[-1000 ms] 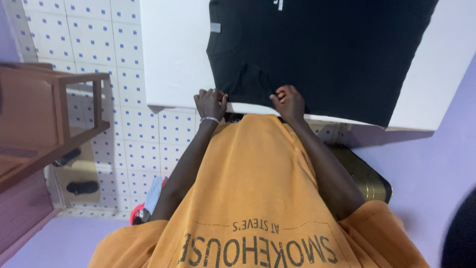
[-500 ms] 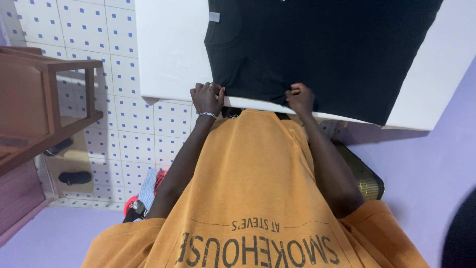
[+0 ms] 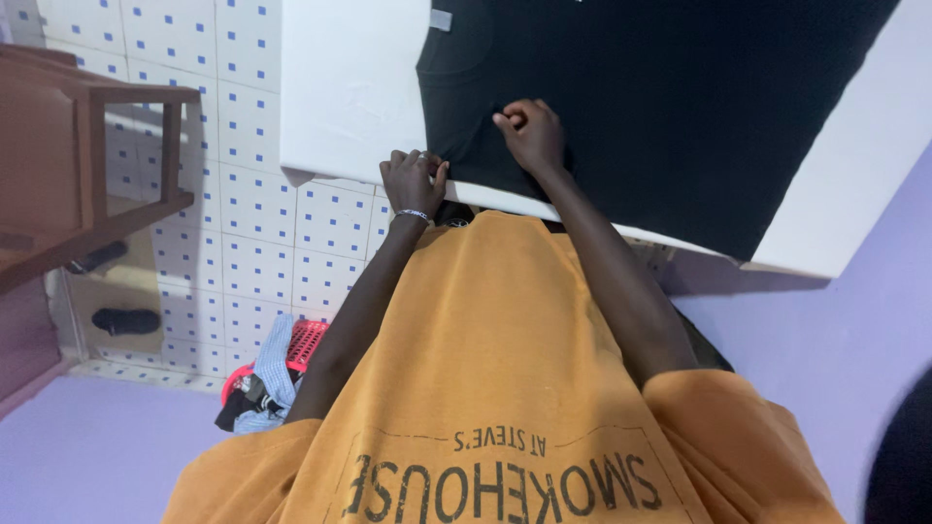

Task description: The person folds a black t-shirt on a white surface, smoothing it with their hands and bringing the edges inward.

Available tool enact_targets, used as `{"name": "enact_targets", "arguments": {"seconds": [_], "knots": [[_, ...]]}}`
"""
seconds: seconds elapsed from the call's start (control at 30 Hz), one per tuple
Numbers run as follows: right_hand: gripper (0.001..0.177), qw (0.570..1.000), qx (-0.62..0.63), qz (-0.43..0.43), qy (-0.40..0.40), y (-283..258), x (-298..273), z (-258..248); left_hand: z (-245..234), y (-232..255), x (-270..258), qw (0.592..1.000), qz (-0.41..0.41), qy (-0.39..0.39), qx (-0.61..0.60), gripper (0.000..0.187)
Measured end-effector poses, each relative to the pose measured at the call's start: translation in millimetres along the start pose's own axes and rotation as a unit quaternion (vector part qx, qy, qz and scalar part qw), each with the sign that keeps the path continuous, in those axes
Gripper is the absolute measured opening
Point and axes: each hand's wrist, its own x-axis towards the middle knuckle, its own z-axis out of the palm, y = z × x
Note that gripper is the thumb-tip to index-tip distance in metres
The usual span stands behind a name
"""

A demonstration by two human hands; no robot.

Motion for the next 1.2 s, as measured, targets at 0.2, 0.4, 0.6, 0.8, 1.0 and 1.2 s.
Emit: {"name": "enact_targets", "arguments": {"seconds": [0.2,0.4,0.6,0.8,1.0,1.2], "knots": [[0.019,0.999,-0.037,0.028,-0.014,-10.7,32.7,17.1,-0.5,-0.1,-1.5,1.0,-0.003,0.006,0.012,0.02],[0.016,0.999,0.009,0.019,-0.039,-2.4,37.7,12.8,0.6,-2.2,-4.7,1.0,-0.016,0.004,0.001,0.023],[0.022,0.997,-0.056,0.025,-0.041,-19.2,35.6,13.8,1.6,0.1,-8.3,1.0,-0.021,0.018,0.001,0.023],[0.019,0.999,-0.025,0.014,-0.039,4.5,42.5,26.6,-0.9,4.0,-5.9,0.999,-0.041,0.002,0.004,0.023],[0.02,0.998,-0.004,0.018,-0.054,13.7,42.7,21.3,-2.1,9.3,-7.8,0.999,-0.045,0.019,0.007,0.024],[0.02,0.999,-0.028,-0.029,-0.015,-0.7,43.1,20.0,1.7,11.2,-2.2,0.998,-0.058,0.008,0.031,0.023]]}}
